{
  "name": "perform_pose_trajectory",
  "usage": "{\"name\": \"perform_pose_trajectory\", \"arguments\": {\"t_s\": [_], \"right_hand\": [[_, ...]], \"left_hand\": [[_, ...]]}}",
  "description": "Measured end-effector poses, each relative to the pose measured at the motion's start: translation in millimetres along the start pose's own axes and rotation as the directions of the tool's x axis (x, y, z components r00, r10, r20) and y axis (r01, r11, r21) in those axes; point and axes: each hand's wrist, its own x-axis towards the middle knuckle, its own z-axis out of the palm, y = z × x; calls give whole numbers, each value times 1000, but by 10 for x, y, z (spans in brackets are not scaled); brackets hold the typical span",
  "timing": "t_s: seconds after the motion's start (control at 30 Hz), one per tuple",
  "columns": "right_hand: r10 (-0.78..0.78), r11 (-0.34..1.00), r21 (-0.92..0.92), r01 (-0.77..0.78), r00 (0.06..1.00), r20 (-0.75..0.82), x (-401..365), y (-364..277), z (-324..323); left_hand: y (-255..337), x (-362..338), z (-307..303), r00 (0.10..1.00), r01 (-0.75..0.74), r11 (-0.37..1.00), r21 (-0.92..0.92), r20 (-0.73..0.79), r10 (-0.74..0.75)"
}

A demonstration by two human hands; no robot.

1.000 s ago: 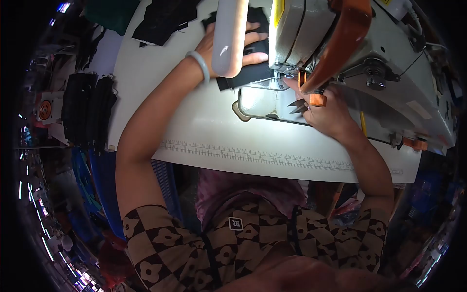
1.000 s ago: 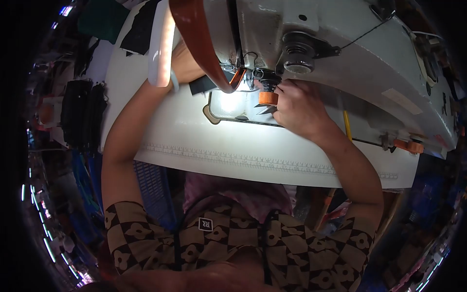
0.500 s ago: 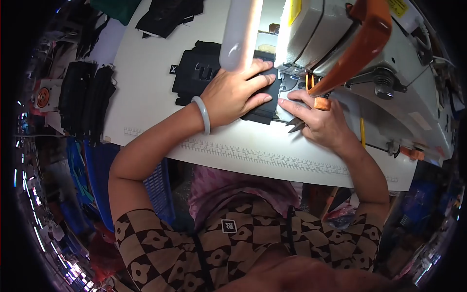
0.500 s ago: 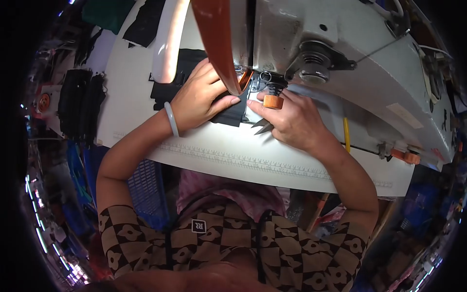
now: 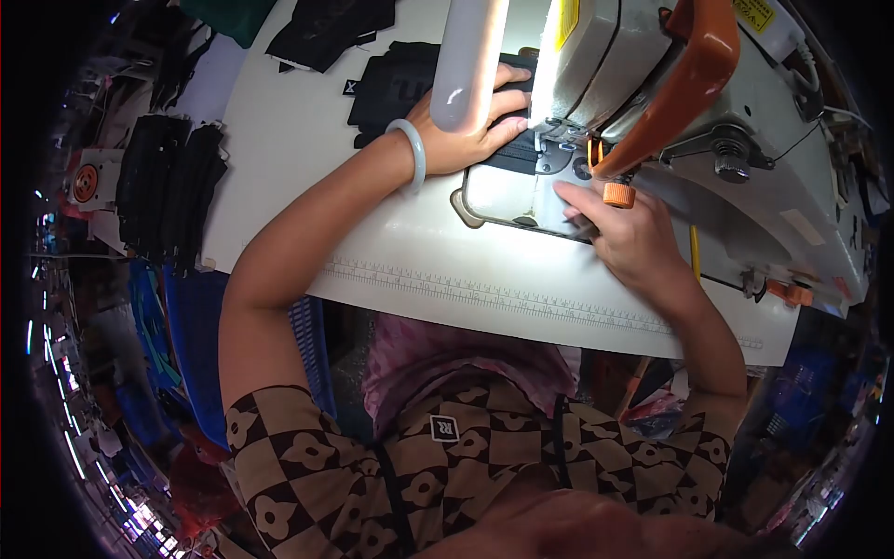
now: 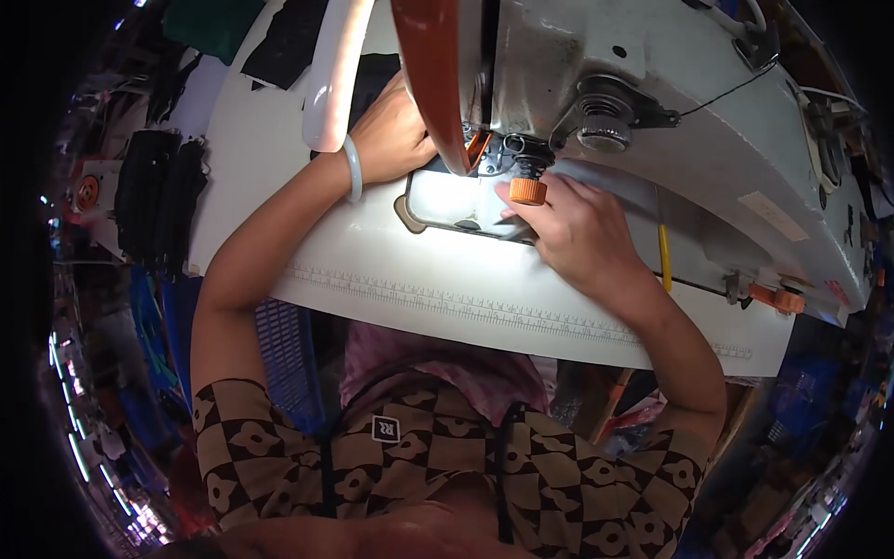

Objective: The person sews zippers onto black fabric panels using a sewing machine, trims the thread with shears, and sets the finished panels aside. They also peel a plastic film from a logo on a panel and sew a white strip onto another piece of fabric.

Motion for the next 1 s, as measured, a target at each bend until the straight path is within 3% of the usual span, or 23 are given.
{"name": "perform_pose_trajectory", "arguments": {"t_s": [0.07,0.13,0.2,0.23,0.27,0.3,0.33,0.37,0.4,0.47,0.5,0.57,0.67,0.73,0.8,0.87,0.93,1.0], "right_hand": [[10,999,30,-11,1000,15,-95,-86,-160],[17,991,-135,-10,998,54,-232,-253,-553],[-115,966,-248,77,983,-145,-597,-137,-978],[-218,968,-204,145,891,-398,-863,102,-1201],[-148,940,-329,-94,756,-638,-1188,394,-1564],[-29,816,-341,-467,556,-831,-1534,729,-1998],[63,665,-250,-704,386,-920,-1871,1122,-2475],[181,545,-142,-827,281,-942,-2219,1557,-2951],[353,485,-20,-874,217,-910,-2577,1990,-3367],[699,441,277,-853,134,-702,-3201,2701,-3984],[786,435,405,-804,119,-607,-3379,2907,-4087],[847,436,570,-697,103,-522,-3588,3093,-4097],[835,484,673,-559,65,-547,-3727,3155,-3621],[763,574,636,-516,55,-644,-3832,2993,-2983],[639,661,475,-582,103,-762,-3904,2811,-2295],[692,384,459,-801,-80,-717,-4067,2727,-2057],[561,269,485,-832,-274,-781,-3092,1687,-1888],[345,680,297,-670,-65,-937,-2984,1468,-1809]], "left_hand": [[-15,-1,-1,1000,-19,1000,-8,22,19],[-86,49,7,999,-27,1000,-7,32,27],[-252,175,44,975,-221,974,49,-26,223],[-287,208,50,947,-312,946,82,-53,317],[-262,238,33,947,-310,947,86,-56,315],[-217,291,-4,945,-300,940,163,-79,316],[-166,350,-42,942,-287,927,241,-102,318],[-128,396,-60,938,-270,909,319,-125,322],[-113,411,-28,939,-267,907,327,-126,321],[-136,381,134,993,-113,992,-46,-50,111],[-161,358,201,1000,-10,974,-224,16,14],[-224,307,315,999,-51,990,-130,13,53],[-276,293,360,991,-130,991,35,25,130],[-268,342,286,994,-108,993,56,40,105],[-287,405,349,996,-77,994,78,49,73],[-444,542,640,980,-141,984,113,-124,155],[-488,364,538,963,-154,976,154,-197,183],[-185,64,143,970,-13,994,111,-241,39]]}}
